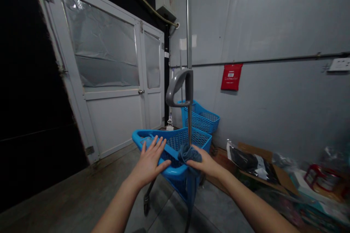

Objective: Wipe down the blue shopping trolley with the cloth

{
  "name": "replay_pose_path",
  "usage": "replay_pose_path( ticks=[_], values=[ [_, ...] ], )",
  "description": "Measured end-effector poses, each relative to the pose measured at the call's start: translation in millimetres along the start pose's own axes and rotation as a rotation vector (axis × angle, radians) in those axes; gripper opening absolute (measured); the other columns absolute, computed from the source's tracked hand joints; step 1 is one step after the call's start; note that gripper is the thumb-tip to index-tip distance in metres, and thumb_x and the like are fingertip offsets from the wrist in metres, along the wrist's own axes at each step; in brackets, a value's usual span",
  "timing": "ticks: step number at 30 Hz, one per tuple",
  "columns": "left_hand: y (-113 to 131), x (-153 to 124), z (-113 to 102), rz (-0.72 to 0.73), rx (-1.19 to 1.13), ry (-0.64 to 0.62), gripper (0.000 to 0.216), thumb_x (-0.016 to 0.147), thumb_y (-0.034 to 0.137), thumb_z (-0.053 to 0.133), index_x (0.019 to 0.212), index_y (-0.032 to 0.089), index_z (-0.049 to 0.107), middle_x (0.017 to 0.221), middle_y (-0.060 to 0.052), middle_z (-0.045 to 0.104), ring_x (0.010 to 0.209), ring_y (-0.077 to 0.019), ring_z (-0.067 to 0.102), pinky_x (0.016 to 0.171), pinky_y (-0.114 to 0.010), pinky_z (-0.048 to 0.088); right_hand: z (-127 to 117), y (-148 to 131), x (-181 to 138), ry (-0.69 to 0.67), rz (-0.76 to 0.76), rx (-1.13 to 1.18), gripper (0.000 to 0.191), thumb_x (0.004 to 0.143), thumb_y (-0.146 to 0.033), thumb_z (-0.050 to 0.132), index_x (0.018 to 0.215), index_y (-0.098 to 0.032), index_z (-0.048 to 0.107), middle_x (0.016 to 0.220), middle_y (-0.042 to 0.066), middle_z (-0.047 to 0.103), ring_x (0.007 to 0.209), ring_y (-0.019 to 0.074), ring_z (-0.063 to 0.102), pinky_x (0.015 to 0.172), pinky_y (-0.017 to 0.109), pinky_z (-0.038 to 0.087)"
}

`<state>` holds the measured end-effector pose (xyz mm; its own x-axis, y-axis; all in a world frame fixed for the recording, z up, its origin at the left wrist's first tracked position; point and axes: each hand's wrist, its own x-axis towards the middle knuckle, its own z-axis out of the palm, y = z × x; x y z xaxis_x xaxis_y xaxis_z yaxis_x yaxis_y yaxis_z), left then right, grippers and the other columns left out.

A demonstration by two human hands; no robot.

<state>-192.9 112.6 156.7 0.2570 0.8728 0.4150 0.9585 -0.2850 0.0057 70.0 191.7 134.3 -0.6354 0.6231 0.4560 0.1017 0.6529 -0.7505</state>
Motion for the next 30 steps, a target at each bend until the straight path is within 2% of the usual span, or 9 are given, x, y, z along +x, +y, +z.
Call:
replay_pose_path(
  ticks=[6,10,13,16,19,21,25,28,30],
  values=[
    [-45.1,-2.4,4.6,-0.116,0.046,0.020,0.068,0.094,0.062,0.030,0.151,0.027,0.014,0.156,-0.009,0.023,0.145,-0.0319,0.013,0.110,-0.065,0.015,34.8,-13.5,4.8,-0.005,0.007,-0.328,0.057,0.081,-0.045,0.066,0.128,-0.015,0.050,0.125,0.015,0.058,0.116,0.0287,0.054,0.101,0.043,0.041],
    [-43.7,-7.1,3.1,-0.169,0.042,0.088,0.073,0.094,0.060,0.031,0.152,0.022,0.007,0.157,-0.014,0.021,0.145,-0.0324,0.016,0.109,-0.066,0.019,40.6,2.4,2.9,-0.129,-0.080,-0.470,0.046,0.080,-0.036,0.069,0.119,-0.018,0.055,0.119,0.011,0.060,0.113,0.0252,0.053,0.099,0.039,0.042],
    [-14.7,-18.2,-9.7,-0.114,-0.002,0.277,0.073,0.095,0.053,0.034,0.152,0.021,0.002,0.159,-0.014,0.015,0.146,-0.0306,0.012,0.112,-0.063,0.015,14.6,37.7,-10.5,-0.161,0.010,-0.618,0.047,0.076,-0.029,0.072,0.119,-0.018,0.056,0.122,0.010,0.060,0.115,0.0254,0.050,0.101,0.039,0.039],
    [17.8,-31.3,-25.0,0.010,-0.053,0.398,0.068,0.096,0.043,0.037,0.152,0.022,0.005,0.159,-0.012,0.017,0.146,-0.0288,0.015,0.115,-0.058,0.015,-31.6,77.1,-31.1,-0.180,0.178,-0.756,0.043,0.073,-0.021,0.071,0.114,-0.016,0.059,0.119,0.012,0.061,0.114,0.0278,0.052,0.101,0.043,0.037],
    [41.5,-37.1,-29.0,0.163,-0.085,0.376,0.068,0.095,0.038,0.041,0.152,0.021,0.008,0.158,-0.010,0.022,0.145,-0.0264,0.017,0.117,-0.051,0.020,-67.8,98.5,-48.7,-0.180,0.245,-0.788,0.038,0.072,-0.020,0.071,0.109,-0.015,0.063,0.115,0.014,0.063,0.111,0.0308,0.054,0.098,0.045,0.039],
    [54.4,-32.9,-20.6,0.224,-0.096,0.307,0.068,0.095,0.038,0.042,0.152,0.020,0.009,0.158,-0.009,0.023,0.145,-0.0245,0.018,0.117,-0.049,0.022,-70.5,98.4,-54.6,-0.185,0.256,-0.788,0.033,0.076,-0.026,0.069,0.107,-0.017,0.064,0.112,0.012,0.065,0.109,0.0297,0.055,0.096,0.043,0.040],
    [77.2,-5.8,18.9,0.234,-0.113,0.133,0.070,0.095,0.043,0.044,0.152,0.021,0.010,0.157,-0.008,0.025,0.144,-0.0226,0.021,0.116,-0.048,0.024,-23.3,74.5,-48.1,-0.140,0.198,-0.759,0.039,0.080,-0.032,0.066,0.116,-0.019,0.060,0.116,0.009,0.063,0.110,0.0262,0.053,0.097,0.039,0.038],
    [84.5,18.9,48.9,0.128,-0.110,0.059,0.068,0.096,0.045,0.039,0.152,0.020,0.010,0.155,-0.010,0.028,0.143,-0.0234,0.025,0.114,-0.053,0.026,23.7,53.7,-31.5,-0.114,0.119,-0.719,0.049,0.075,-0.028,0.068,0.122,-0.020,0.056,0.120,0.008,0.060,0.113,0.0254,0.050,0.099,0.038,0.036],
    [81.9,30.9,59.7,0.004,-0.071,0.050,0.064,0.097,0.044,0.036,0.152,0.021,0.012,0.154,-0.011,0.030,0.143,-0.0255,0.026,0.113,-0.058,0.023,43.4,45.4,-21.2,-0.125,0.100,-0.708,0.050,0.073,-0.027,0.070,0.121,-0.019,0.056,0.118,0.008,0.060,0.112,0.0256,0.050,0.099,0.037,0.036]
  ],
)
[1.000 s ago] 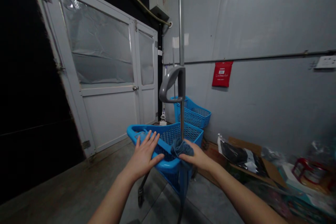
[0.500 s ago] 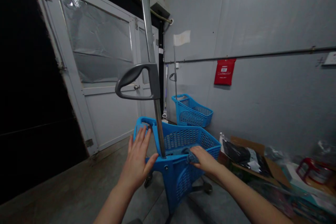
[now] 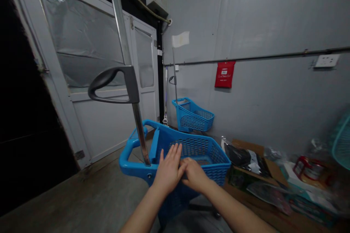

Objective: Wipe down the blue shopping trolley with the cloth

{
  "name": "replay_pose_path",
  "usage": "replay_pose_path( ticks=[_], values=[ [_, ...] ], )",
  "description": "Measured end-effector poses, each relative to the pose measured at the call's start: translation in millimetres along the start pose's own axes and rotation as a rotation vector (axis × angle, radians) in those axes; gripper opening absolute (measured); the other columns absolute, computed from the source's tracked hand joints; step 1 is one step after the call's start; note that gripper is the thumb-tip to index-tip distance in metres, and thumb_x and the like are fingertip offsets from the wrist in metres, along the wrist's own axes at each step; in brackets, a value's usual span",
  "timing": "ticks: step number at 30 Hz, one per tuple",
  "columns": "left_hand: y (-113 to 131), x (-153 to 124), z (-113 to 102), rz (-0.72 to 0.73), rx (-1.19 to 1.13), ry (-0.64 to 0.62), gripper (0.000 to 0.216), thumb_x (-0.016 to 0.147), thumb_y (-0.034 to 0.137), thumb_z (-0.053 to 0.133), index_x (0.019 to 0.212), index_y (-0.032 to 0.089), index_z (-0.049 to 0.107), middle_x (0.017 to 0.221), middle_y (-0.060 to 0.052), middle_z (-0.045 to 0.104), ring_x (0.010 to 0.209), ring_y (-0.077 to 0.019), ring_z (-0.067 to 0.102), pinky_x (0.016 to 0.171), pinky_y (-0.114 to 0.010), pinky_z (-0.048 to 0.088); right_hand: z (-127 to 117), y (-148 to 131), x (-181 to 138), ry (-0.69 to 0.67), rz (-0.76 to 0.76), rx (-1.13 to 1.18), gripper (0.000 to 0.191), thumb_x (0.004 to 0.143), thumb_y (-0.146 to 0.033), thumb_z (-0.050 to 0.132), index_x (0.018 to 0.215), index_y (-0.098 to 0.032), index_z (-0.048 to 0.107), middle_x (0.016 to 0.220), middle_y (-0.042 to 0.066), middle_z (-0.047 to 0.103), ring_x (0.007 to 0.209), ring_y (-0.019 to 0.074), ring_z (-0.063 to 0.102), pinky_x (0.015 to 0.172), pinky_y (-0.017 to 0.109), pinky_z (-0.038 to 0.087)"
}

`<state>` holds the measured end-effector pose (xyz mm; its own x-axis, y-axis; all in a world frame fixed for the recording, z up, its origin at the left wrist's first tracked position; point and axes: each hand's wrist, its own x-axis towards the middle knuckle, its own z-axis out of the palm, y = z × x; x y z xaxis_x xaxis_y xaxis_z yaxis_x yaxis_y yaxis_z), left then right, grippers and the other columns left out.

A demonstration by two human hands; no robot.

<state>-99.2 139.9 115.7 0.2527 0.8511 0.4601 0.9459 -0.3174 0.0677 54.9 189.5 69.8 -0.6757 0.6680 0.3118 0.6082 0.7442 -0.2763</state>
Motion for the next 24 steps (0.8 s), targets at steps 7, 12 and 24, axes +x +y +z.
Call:
replay_pose_path(
  ticks=[7,12,24],
  values=[
    [-29.0,8.9,1.4,-0.183,0.174,-0.003,0.066,0.095,0.053,0.032,0.149,0.016,0.025,0.149,-0.015,0.038,0.140,-0.0335,0.030,0.110,-0.064,0.020,-2.0,21.7,-18.1,-0.010,0.044,-0.052,0.050,0.077,-0.026,0.069,0.124,-0.020,0.055,0.117,0.009,0.059,0.108,0.0273,0.052,0.096,0.040,0.040],
    [-42.7,10.2,8.1,-0.165,0.231,-0.005,0.068,0.094,0.056,0.030,0.148,0.014,0.030,0.146,-0.017,0.043,0.139,-0.0344,0.031,0.111,-0.063,0.018,-22.4,81.7,-77.0,-0.042,0.141,-0.107,0.054,0.072,-0.018,0.070,0.123,-0.021,0.055,0.119,0.010,0.059,0.110,0.0283,0.052,0.097,0.042,0.040],
    [-49.3,10.9,17.9,-0.187,0.322,-0.031,0.072,0.092,0.061,0.031,0.145,0.012,0.035,0.140,-0.020,0.050,0.135,-0.0348,0.039,0.111,-0.060,0.014,-3.6,73.8,-126.5,0.196,0.257,-0.111,0.040,0.081,-0.021,0.057,0.121,-0.017,0.059,0.118,0.014,0.062,0.111,0.0291,0.055,0.098,0.047,0.042]
  ],
)
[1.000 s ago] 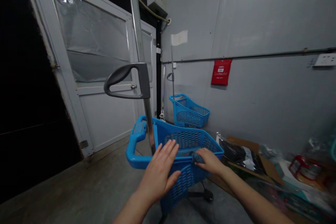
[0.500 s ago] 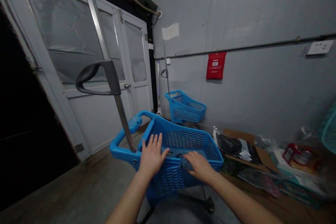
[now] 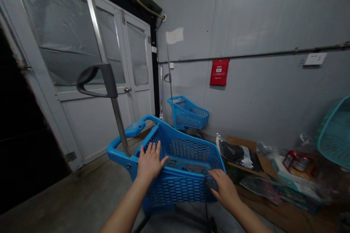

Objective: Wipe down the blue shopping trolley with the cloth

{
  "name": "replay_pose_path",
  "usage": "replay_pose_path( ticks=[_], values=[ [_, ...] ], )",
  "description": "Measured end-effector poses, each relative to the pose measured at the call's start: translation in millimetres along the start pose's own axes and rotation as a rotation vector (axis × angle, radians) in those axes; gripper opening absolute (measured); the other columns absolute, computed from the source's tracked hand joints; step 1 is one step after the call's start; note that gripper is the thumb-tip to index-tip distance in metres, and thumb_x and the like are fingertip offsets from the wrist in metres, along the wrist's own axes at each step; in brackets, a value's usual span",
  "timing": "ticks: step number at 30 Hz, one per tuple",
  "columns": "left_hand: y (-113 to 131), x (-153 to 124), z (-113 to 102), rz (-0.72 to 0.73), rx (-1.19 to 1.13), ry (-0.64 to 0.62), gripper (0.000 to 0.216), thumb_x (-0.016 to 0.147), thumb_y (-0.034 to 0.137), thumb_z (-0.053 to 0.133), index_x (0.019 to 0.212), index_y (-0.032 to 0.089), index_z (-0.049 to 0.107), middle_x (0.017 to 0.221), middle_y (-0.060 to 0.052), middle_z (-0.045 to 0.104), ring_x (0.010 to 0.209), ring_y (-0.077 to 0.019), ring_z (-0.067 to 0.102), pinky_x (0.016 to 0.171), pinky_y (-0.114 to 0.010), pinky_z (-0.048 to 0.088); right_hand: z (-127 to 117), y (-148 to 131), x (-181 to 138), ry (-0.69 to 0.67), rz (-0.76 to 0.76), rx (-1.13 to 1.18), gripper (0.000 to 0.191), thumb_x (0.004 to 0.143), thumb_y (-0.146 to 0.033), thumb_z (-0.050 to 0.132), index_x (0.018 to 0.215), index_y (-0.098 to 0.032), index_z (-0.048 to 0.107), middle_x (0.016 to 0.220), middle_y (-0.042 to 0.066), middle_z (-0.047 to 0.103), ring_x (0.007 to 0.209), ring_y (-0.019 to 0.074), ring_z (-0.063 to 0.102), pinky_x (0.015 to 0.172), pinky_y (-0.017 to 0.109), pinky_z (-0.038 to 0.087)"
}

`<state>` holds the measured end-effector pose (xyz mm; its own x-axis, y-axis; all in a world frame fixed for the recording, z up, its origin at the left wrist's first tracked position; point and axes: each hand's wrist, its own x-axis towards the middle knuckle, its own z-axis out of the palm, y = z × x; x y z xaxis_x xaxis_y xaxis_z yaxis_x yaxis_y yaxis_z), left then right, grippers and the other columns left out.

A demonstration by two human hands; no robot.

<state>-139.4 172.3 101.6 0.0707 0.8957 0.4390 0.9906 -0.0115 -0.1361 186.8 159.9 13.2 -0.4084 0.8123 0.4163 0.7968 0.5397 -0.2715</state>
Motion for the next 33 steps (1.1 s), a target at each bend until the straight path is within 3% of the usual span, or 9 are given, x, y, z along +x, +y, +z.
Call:
replay_pose_path(
  ticks=[2,4,6,10,17,21,24,29,33],
  values=[
    [-8.3,1.5,3.0,0.011,0.004,-0.016,0.073,0.092,0.061,0.032,0.145,0.011,0.035,0.138,-0.021,0.051,0.134,-0.0352,0.040,0.111,-0.059,0.014,2.8,-37.5,17.3,-0.032,-0.036,0.055,0.045,0.084,-0.028,0.058,0.128,-0.020,0.055,0.122,0.013,0.061,0.112,0.0288,0.055,0.097,0.045,0.044],
    [-16.6,2.8,5.8,0.027,0.006,-0.011,0.073,0.092,0.060,0.031,0.146,0.010,0.034,0.137,-0.021,0.053,0.133,-0.0352,0.041,0.111,-0.060,0.013,3.3,-73.8,39.5,-0.082,-0.079,0.096,0.066,0.082,-0.037,0.063,0.142,-0.022,0.040,0.132,0.012,0.056,0.117,0.0291,0.053,0.098,0.043,0.044],
    [-23.0,3.6,7.5,0.044,0.004,-0.006,0.073,0.093,0.059,0.030,0.146,0.010,0.034,0.135,-0.021,0.054,0.133,-0.0345,0.041,0.111,-0.059,0.012,3.6,-101.5,59.3,-0.126,-0.118,0.094,0.075,0.079,-0.039,0.067,0.145,-0.026,0.035,0.140,0.011,0.050,0.121,0.0301,0.050,0.100,0.044,0.043],
    [-30.4,3.7,7.6,0.052,-0.012,-0.018,0.070,0.093,0.057,0.028,0.145,0.011,0.035,0.133,-0.019,0.057,0.133,-0.0334,0.042,0.112,-0.059,0.012,5.4,-120.5,71.5,-0.210,-0.163,0.092,0.054,0.081,-0.033,0.064,0.133,-0.025,0.051,0.128,0.008,0.060,0.112,0.0281,0.056,0.096,0.041,0.044],
    [-40.3,3.3,7.7,0.092,-0.004,0.006,0.068,0.093,0.055,0.030,0.144,0.010,0.037,0.130,-0.018,0.060,0.132,-0.0342,0.043,0.113,-0.059,0.009,-2.4,-73.1,23.0,-0.271,-0.119,0.054,0.060,0.076,-0.025,0.066,0.134,-0.019,0.051,0.129,0.012,0.058,0.118,0.0301,0.052,0.102,0.043,0.040],
    [-44.8,3.3,8.1,0.121,-0.019,-0.001,0.066,0.093,0.053,0.033,0.144,0.012,0.037,0.134,-0.017,0.057,0.135,-0.0334,0.039,0.113,-0.059,0.009,-25.3,-35.6,-21.1,-0.340,-0.105,0.143,0.073,0.068,-0.016,0.065,0.139,-0.021,0.045,0.135,0.012,0.053,0.123,0.0293,0.049,0.106,0.043,0.037],
    [-50.8,3.9,8.7,0.172,-0.030,-0.010,0.066,0.093,0.053,0.034,0.145,0.013,0.037,0.139,-0.015,0.052,0.139,-0.0318,0.033,0.113,-0.059,0.011,-45.0,-26.9,-38.8,-0.367,-0.111,0.263,0.068,0.071,-0.016,0.063,0.137,-0.023,0.047,0.135,0.011,0.053,0.125,0.0276,0.048,0.107,0.041,0.036],
    [-69.4,17.2,8.5,0.296,-0.061,-0.024,0.064,0.090,0.049,0.042,0.146,0.021,0.034,0.151,-0.009,0.038,0.145,-0.0261,0.020,0.116,-0.054,0.009,-75.2,-26.8,-12.1,-0.340,-0.103,0.428,0.026,0.084,-0.031,0.060,0.109,-0.025,0.064,0.109,0.007,0.066,0.103,0.0241,0.061,0.092,0.037,0.047],
    [-58.9,26.3,8.4,0.244,-0.054,-0.034,0.064,0.088,0.038,0.046,0.147,0.018,0.033,0.154,-0.013,0.031,0.145,-0.0285,0.017,0.116,-0.056,0.006,-86.3,6.5,25.2,-0.009,-0.060,0.353,0.031,0.090,-0.038,0.052,0.115,-0.022,0.060,0.117,0.010,0.063,0.112,0.0256,0.057,0.100,0.042,0.042]
  ],
)
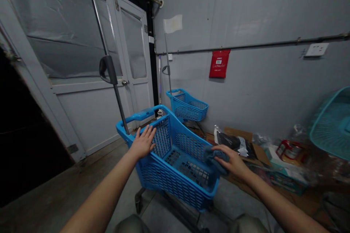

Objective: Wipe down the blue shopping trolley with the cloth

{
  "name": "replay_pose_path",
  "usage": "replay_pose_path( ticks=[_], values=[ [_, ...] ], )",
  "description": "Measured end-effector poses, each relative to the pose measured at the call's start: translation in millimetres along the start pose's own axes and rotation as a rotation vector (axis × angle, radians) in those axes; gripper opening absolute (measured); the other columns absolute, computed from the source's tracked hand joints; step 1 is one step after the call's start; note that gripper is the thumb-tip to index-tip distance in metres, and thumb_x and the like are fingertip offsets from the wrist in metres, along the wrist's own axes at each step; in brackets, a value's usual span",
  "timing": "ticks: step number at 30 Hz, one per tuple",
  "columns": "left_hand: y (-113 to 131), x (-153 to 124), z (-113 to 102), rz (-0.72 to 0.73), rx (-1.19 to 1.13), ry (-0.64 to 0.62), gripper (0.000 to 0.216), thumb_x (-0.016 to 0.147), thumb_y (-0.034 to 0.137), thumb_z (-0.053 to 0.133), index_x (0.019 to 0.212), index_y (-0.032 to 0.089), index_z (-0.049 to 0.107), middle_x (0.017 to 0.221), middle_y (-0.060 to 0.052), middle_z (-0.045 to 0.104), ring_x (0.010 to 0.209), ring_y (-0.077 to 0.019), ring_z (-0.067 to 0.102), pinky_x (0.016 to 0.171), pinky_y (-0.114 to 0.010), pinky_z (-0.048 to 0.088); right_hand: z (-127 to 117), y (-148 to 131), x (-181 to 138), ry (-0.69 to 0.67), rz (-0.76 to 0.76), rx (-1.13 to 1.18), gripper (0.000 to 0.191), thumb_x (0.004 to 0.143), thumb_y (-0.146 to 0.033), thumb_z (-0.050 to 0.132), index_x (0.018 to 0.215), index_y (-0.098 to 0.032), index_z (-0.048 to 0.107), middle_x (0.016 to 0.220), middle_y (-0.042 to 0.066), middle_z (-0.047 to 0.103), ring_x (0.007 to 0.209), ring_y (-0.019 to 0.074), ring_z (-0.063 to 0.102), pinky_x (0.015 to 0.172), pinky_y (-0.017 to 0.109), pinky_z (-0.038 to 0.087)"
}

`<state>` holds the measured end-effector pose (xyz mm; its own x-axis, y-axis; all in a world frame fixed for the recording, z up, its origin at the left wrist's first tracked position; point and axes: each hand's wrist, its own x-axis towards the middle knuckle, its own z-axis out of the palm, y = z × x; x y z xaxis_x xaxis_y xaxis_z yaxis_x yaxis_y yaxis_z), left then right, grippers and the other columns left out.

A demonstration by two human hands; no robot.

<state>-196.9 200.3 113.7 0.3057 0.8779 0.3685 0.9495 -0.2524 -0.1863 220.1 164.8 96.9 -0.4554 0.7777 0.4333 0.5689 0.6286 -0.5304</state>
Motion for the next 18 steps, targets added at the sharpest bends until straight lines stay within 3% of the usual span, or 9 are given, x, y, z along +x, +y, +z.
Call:
replay_pose_path(
  ticks=[2,5,7,9,12,18],
  values=[
    [26.8,-0.9,4.4,-0.045,-0.017,0.013,0.065,0.089,0.037,0.044,0.148,0.014,0.029,0.155,-0.016,0.026,0.145,-0.0307,0.014,0.115,-0.059,0.009,1.5,22.8,6.1,0.027,0.000,-0.050,0.035,0.091,-0.040,0.049,0.118,-0.020,0.059,0.122,0.011,0.062,0.115,0.0259,0.056,0.102,0.044,0.041],
    [84.5,-12.9,17.3,-0.076,-0.156,-0.012,0.065,0.093,0.042,0.038,0.150,0.014,0.023,0.156,-0.013,0.023,0.145,-0.0294,0.015,0.114,-0.058,0.016,25.4,48.4,-2.4,-0.024,0.025,-0.127,0.034,0.091,-0.042,0.047,0.113,-0.019,0.061,0.119,0.012,0.064,0.115,0.0278,0.057,0.105,0.050,0.038],
    [118.0,-22.4,26.1,-0.055,-0.245,-0.050,0.065,0.095,0.047,0.034,0.150,0.015,0.022,0.155,-0.013,0.028,0.144,-0.0288,0.020,0.112,-0.057,0.023,48.7,52.1,-14.9,0.035,0.058,-0.174,0.034,0.092,-0.041,0.045,0.109,-0.018,0.063,0.113,0.013,0.067,0.111,0.0287,0.059,0.106,0.054,0.035],
    [137.2,-27.6,31.2,-0.077,-0.265,-0.024,0.062,0.096,0.048,0.031,0.150,0.018,0.025,0.153,-0.012,0.033,0.144,-0.0273,0.023,0.113,-0.056,0.021,71.6,42.2,-28.6,0.106,0.067,-0.200,0.034,0.093,-0.041,0.042,0.109,-0.018,0.062,0.110,0.013,0.068,0.108,0.0286,0.061,0.107,0.056,0.034],
    [139.1,-26.1,32.0,-0.231,-0.239,-0.004,0.060,0.096,0.046,0.029,0.148,0.016,0.030,0.151,-0.015,0.036,0.142,-0.0294,0.027,0.113,-0.057,0.021,103.2,5.2,-46.4,0.107,0.004,-0.209,0.032,0.093,-0.039,0.044,0.113,-0.020,0.060,0.112,0.013,0.067,0.109,0.0279,0.060,0.107,0.055,0.035],
    [111.6,-26.9,38.0,-0.404,-0.120,-0.021,0.058,0.092,0.033,0.039,0.145,0.011,0.034,0.153,-0.018,0.029,0.143,-0.0328,0.021,0.111,-0.063,0.019,146.3,-74.3,-53.3,-0.130,-0.210,-0.106,0.037,0.083,-0.032,0.060,0.119,-0.025,0.054,0.122,0.007,0.062,0.117,0.0247,0.053,0.110,0.046,0.031]
  ],
)
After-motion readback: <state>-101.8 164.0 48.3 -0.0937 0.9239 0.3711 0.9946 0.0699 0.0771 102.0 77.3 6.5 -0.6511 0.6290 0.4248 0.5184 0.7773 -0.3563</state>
